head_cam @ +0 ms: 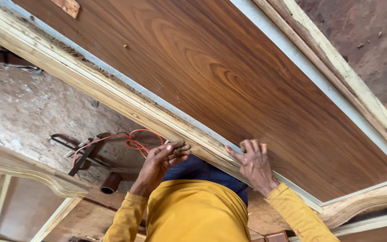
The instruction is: The person applies a brown putty-like substance into the grooves of a wooden door frame using their fingers. They repeatedly take small amounts of the substance and press it into the gaps along the frame's edges.
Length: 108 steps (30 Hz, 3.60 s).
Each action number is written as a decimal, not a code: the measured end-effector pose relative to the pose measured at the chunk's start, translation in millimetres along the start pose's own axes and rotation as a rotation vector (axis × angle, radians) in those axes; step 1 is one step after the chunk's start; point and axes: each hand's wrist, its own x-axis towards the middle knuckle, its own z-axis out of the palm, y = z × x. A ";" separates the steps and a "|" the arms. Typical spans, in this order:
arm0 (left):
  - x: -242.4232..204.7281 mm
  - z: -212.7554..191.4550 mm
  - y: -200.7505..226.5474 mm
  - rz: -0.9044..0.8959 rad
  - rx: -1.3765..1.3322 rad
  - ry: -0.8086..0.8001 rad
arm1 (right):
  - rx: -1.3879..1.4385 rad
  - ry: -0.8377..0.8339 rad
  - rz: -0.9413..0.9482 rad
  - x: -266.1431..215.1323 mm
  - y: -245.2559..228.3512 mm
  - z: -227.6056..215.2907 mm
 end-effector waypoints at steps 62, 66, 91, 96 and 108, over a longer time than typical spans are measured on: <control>6.7 -1.7 -47.1 0.036 0.218 0.099 | -0.109 0.037 -0.320 31.4 22.6 -23.9; 4.2 -2.1 -53.2 0.030 0.233 0.096 | -0.056 0.101 -0.219 0.3 27.2 2.9; 8.1 -5.1 -50.8 0.013 0.232 0.075 | 0.169 0.211 -0.117 40.9 1.7 -27.1; 11.9 -4.9 -49.7 0.037 0.225 0.094 | 0.057 0.295 -0.297 75.8 -11.7 -24.2; 2.9 -9.3 -43.3 0.050 0.201 0.082 | 0.059 0.090 -0.273 79.8 -17.9 -44.6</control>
